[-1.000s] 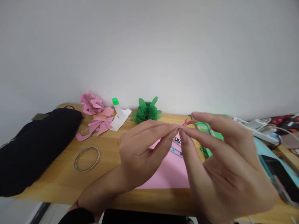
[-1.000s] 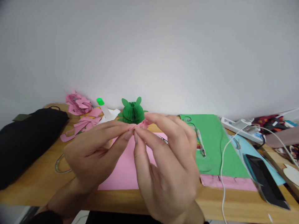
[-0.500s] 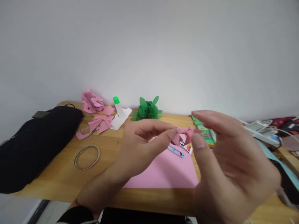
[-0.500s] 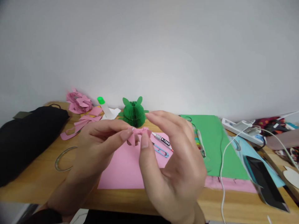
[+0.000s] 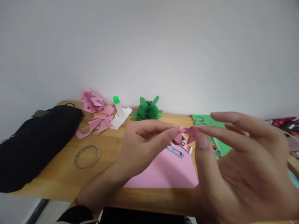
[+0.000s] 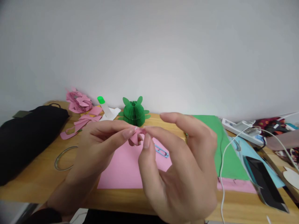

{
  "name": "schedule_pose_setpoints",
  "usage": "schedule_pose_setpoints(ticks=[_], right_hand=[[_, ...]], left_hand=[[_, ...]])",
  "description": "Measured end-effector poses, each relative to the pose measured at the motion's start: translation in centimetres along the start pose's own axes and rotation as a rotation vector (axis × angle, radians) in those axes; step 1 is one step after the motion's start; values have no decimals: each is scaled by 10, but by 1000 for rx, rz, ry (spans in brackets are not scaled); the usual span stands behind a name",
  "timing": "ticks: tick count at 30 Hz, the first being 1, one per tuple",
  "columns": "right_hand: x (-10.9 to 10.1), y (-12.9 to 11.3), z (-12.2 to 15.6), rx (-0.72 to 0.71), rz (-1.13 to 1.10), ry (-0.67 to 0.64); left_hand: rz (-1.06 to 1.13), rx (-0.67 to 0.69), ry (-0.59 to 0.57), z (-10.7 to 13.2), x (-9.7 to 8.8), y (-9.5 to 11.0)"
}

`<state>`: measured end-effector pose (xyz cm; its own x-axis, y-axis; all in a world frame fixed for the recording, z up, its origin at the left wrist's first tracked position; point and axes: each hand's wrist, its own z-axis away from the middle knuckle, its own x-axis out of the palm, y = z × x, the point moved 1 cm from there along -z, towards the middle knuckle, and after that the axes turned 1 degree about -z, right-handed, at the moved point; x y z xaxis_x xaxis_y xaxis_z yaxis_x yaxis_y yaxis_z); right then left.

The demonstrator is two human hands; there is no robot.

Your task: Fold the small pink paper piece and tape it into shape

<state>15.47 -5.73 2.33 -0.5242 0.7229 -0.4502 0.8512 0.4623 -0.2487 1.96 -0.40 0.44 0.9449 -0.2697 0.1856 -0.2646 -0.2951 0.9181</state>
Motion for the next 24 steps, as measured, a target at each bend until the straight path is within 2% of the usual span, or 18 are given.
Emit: schedule_pose_setpoints(ticks=[3,9,13,18,24], right_hand=[[3,1,3,90,43,4],[10,1,4,54,51,37],[9,2,3,44,53,16],[9,2,2,-13,29,52],[8,2,3,11,37,6]], left_hand=[[33,1,-7,0,1,0],[64,-24,-12,2,0,0],[68,-38,-12,2,0,-1],[61,-19,8,1,0,0],[12,-27,10,1,0,0]])
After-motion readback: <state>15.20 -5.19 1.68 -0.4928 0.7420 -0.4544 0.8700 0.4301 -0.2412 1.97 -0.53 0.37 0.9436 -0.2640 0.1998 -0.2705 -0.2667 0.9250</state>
